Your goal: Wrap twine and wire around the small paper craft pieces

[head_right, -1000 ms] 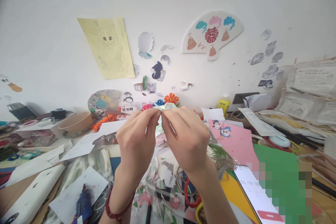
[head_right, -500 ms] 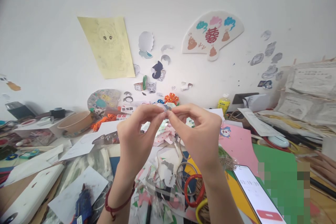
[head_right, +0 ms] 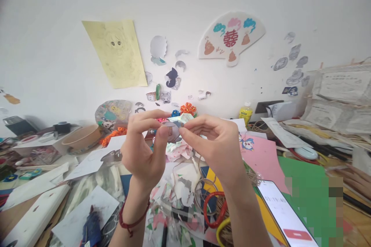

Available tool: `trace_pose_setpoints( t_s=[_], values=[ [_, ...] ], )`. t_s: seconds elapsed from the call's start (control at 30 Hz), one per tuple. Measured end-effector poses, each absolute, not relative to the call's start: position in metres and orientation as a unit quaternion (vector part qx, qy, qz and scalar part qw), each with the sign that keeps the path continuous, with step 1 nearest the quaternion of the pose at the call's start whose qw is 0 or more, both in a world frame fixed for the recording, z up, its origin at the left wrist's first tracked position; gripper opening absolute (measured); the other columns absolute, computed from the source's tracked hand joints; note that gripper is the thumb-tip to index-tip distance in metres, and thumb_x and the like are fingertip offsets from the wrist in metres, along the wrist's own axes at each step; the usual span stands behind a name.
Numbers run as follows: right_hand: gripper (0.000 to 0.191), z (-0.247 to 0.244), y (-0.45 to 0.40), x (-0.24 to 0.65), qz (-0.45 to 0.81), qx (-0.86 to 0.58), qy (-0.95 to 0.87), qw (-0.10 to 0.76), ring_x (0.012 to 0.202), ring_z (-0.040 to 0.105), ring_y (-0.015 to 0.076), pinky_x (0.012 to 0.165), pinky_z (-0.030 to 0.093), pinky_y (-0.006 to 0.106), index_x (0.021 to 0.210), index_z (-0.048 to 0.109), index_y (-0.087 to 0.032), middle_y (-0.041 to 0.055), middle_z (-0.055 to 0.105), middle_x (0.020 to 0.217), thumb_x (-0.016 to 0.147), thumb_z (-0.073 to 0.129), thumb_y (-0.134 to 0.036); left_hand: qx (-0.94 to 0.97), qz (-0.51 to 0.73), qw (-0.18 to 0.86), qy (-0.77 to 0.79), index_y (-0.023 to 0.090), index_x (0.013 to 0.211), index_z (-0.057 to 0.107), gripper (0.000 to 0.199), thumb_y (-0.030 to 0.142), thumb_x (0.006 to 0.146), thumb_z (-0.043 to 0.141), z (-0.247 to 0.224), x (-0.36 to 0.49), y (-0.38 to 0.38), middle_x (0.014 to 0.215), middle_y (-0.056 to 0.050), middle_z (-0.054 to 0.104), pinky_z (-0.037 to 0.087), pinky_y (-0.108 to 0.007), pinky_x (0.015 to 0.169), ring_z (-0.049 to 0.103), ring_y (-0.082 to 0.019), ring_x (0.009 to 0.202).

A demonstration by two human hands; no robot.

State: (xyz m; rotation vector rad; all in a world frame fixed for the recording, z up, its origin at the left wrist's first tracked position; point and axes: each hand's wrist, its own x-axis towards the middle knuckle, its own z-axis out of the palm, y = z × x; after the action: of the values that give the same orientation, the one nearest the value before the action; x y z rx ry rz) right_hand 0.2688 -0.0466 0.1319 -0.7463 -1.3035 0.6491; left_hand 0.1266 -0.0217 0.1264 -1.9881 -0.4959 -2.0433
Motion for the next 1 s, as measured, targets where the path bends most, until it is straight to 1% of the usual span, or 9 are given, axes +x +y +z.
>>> trace_pose_setpoints(
  t_s=[0.13, 0.27, 0.43, 0.6, 0.73, 1.0],
  values=[
    [0.009, 0.1335, -0.0461, 0.2712, 0.368, -0.309, -0.566, 0.67, 0.063, 0.067, 0.01, 0.059, 0.056, 0.017, 0.073, 0.076, -0.023, -0.0011, 0.073, 0.068, 0.071, 0.084, -0.02, -0.711, -0.688, 0.041, -0.141, 0.018, 0.101, 0.053, 0.012, 0.009, 0.093, 0.054, 0.12, 0.1286, -0.0194, 0.096, -0.006, 0.068, 0.053, -0.028, 0.072, 0.067, -0.015, 0.089],
    [0.01, 0.1338, -0.0447, 0.2714, 0.405, -0.287, -0.562, 0.662, 0.064, 0.067, 0.0084, 0.06, 0.056, 0.014, 0.074, 0.077, -0.023, -0.0017, 0.073, 0.068, 0.07, 0.085, -0.019, -0.713, -0.69, 0.01, -0.124, 0.019, 0.101, 0.05, 0.01, 0.01, 0.096, 0.05, 0.1178, 0.1329, -0.0177, 0.094, -0.005, 0.064, 0.052, -0.026, 0.071, 0.064, -0.014, 0.089],
    [0.01, 0.1328, -0.0432, 0.2732, 0.425, -0.279, -0.558, 0.656, 0.063, 0.067, 0.0072, 0.061, 0.056, 0.013, 0.075, 0.077, -0.023, -0.0021, 0.073, 0.068, 0.071, 0.085, -0.019, -0.72, -0.685, 0.014, -0.112, 0.019, 0.101, 0.049, 0.011, 0.009, 0.095, 0.05, 0.1183, 0.1341, -0.0169, 0.096, -0.006, 0.062, 0.052, -0.028, 0.075, 0.06, -0.014, 0.089],
    [0.013, 0.1329, -0.0442, 0.2748, 0.442, -0.279, -0.547, 0.654, 0.063, 0.067, 0.0073, 0.06, 0.055, 0.013, 0.073, 0.077, -0.022, -0.0021, 0.073, 0.068, 0.068, 0.087, -0.017, -0.724, -0.679, 0.045, -0.114, 0.018, 0.101, 0.05, 0.012, 0.009, 0.094, 0.052, 0.118, 0.1343, -0.0155, 0.095, -0.006, 0.063, 0.052, -0.027, 0.072, 0.058, -0.013, 0.083],
    [0.017, 0.1327, -0.0444, 0.2753, 0.441, -0.281, -0.551, 0.65, 0.063, 0.067, 0.0072, 0.06, 0.055, 0.013, 0.074, 0.077, -0.023, -0.0028, 0.073, 0.068, 0.065, 0.087, -0.013, -0.719, -0.685, 0.055, -0.108, 0.017, 0.101, 0.05, 0.013, 0.007, 0.093, 0.053, 0.1175, 0.1353, -0.0142, 0.093, -0.006, 0.063, 0.052, -0.027, 0.071, 0.056, -0.012, 0.08],
    [0.02, 0.132, -0.0447, 0.276, 0.423, -0.286, -0.563, 0.65, 0.064, 0.067, 0.0077, 0.06, 0.056, 0.012, 0.075, 0.077, -0.024, -0.0035, 0.074, 0.069, 0.065, 0.087, -0.01, -0.719, -0.677, 0.106, -0.119, 0.016, 0.101, 0.051, 0.015, 0.005, 0.092, 0.053, 0.1187, 0.1348, -0.0159, 0.093, -0.006, 0.064, 0.051, -0.025, 0.067, 0.057, -0.013, 0.079]
  ],
)
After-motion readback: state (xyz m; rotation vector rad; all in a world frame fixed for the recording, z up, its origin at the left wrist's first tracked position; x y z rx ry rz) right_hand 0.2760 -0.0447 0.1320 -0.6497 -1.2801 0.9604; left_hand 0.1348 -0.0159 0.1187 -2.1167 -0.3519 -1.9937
